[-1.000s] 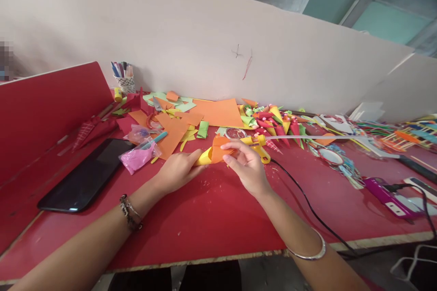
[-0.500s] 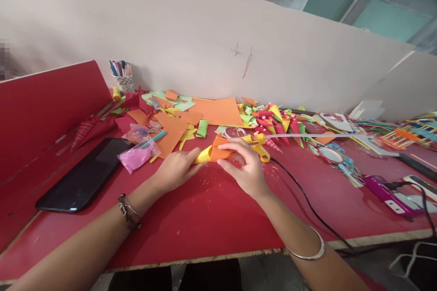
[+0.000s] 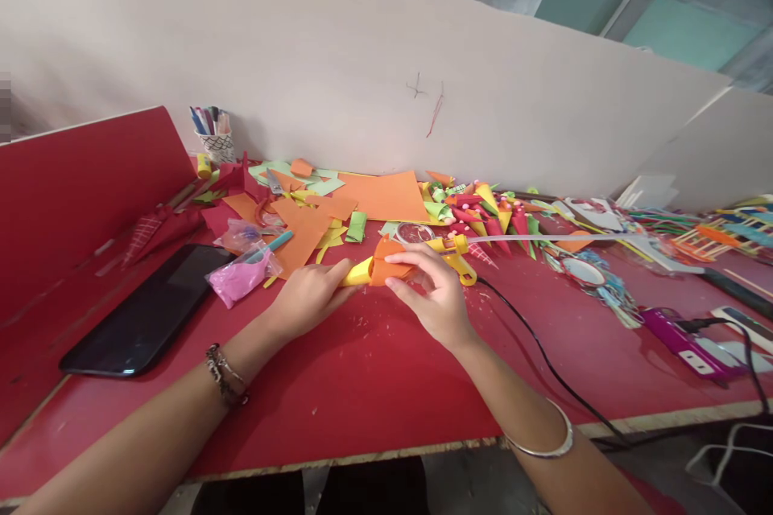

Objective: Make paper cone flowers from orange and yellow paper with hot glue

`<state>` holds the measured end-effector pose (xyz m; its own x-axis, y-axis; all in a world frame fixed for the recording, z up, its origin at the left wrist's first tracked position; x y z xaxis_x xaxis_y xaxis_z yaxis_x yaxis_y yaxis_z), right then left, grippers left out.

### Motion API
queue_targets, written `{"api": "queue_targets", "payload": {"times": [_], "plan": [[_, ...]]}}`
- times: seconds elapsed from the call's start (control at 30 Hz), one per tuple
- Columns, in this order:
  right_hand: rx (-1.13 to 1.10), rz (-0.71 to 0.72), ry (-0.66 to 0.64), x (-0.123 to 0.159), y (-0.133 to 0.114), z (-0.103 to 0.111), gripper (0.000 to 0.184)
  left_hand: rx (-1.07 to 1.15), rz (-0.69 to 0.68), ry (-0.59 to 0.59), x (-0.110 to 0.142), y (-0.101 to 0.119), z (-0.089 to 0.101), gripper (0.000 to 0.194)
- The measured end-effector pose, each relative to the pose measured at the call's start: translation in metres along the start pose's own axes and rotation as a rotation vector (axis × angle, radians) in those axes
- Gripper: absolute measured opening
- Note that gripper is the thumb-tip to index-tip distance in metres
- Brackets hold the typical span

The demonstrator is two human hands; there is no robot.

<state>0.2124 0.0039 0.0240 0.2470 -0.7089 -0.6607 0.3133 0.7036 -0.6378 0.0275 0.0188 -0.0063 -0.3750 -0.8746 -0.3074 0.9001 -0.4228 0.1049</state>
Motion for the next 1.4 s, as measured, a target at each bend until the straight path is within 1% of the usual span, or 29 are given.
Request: {"api": "queue_targets", "payload": {"times": [0.3, 0.57, 0.77, 1.03, 1.23, 1.4], "plan": [[-0.082, 0.061, 0.041, 0.0026, 0.0019, -0.0005, 0.016, 0.023, -0.053, 0.043, 0.0015, 0.0009, 0.0026, 0.022], [-0.131, 0.087, 0.066, 0.0045, 0.0032, -0.0017, 0.018, 0.021, -0.073, 0.075, -0.0001, 0.0009, 0.0021, 0.024], [-0.164, 0.078, 0.069, 0.0049, 0.0025, -0.0010, 0.021, 0.027, -0.074, 0.072, 0.0011, 0.0013, 0.0026, 0.022], [-0.250, 0.051, 0.072, 0.0051, 0.0017, -0.0032, 0.022, 0.042, -0.070, 0.083, 0.0007, 0.0015, 0.0024, 0.026], [-0.240, 0.037, 0.078, 0.0058, 0.0044, -0.0046, 0.019, 0.061, -0.102, 0.080, 0.0018, 0.0024, 0.0028, 0.020], [-0.267, 0.004, 0.037, 0.0068, 0.0058, -0.0065, 0.015, 0.140, -0.116, 0.055, 0.0022, 0.0030, 0.0012, 0.012]]}}
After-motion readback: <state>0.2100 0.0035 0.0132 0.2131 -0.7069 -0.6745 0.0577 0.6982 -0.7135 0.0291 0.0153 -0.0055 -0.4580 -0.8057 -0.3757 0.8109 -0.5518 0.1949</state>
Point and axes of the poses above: each hand's wrist, its own x-axis away from the middle knuckle, its own z-axis out of the back of the hand, y = z × x, the point moved 1 cm from there along -x, towards the middle knuckle, and after that the axes turned 6 degrees about z, right-handed, at the moved point
